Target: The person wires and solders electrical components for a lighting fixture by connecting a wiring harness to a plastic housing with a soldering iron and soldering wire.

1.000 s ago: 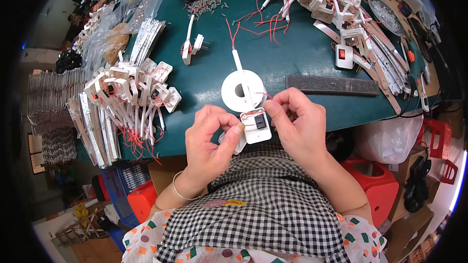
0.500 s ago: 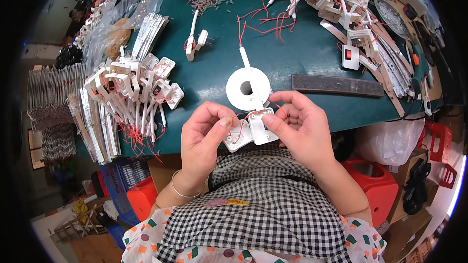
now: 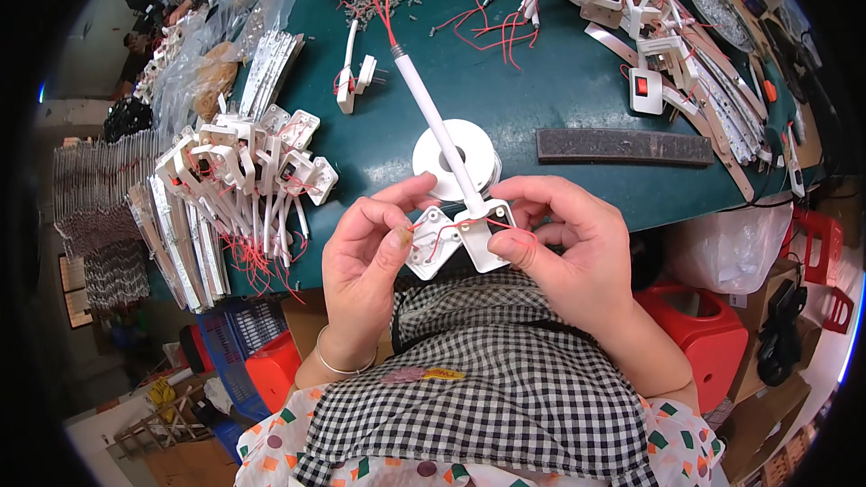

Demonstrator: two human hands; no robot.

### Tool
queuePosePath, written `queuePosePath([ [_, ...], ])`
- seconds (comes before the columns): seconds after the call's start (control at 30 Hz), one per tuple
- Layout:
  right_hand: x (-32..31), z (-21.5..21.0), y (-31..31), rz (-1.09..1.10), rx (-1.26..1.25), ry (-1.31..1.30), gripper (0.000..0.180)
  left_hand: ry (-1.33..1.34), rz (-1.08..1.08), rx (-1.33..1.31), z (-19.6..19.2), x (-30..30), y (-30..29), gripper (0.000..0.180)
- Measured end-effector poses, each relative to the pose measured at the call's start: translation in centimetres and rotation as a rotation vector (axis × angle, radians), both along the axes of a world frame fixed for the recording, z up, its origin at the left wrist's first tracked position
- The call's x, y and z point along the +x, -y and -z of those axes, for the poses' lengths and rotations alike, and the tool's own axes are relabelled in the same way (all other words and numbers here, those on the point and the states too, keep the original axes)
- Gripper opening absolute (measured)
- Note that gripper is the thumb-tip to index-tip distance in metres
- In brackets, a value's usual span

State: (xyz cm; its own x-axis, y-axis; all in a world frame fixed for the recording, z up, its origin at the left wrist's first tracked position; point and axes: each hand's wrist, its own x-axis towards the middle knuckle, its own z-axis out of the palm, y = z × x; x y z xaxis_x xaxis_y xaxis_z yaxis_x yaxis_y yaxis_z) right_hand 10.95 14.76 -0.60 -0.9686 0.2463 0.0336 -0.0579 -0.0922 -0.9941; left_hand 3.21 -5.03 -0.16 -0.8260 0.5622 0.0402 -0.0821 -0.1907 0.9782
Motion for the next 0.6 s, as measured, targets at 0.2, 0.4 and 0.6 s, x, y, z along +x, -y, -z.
queuePosePath([
  [0.2,-0.3,1.0,0.1,-0.058,-0.215,0.067,0.035,-0.131,-0.022,-0.109,-0.1,0.2,-0.2,0.007],
  [0.4,-0.6,1.9,1.0,-0.055,-0.352,0.146,0.042,-0.219,-0.053,-0.246,0.2,0.4,-1.0,0.004],
  [0.6,-0.2,2.1,1.1,-0.107,-0.283,0.115,0.050,-0.357,0.023,-0.297,0.5,0.2,-0.9,0.006],
])
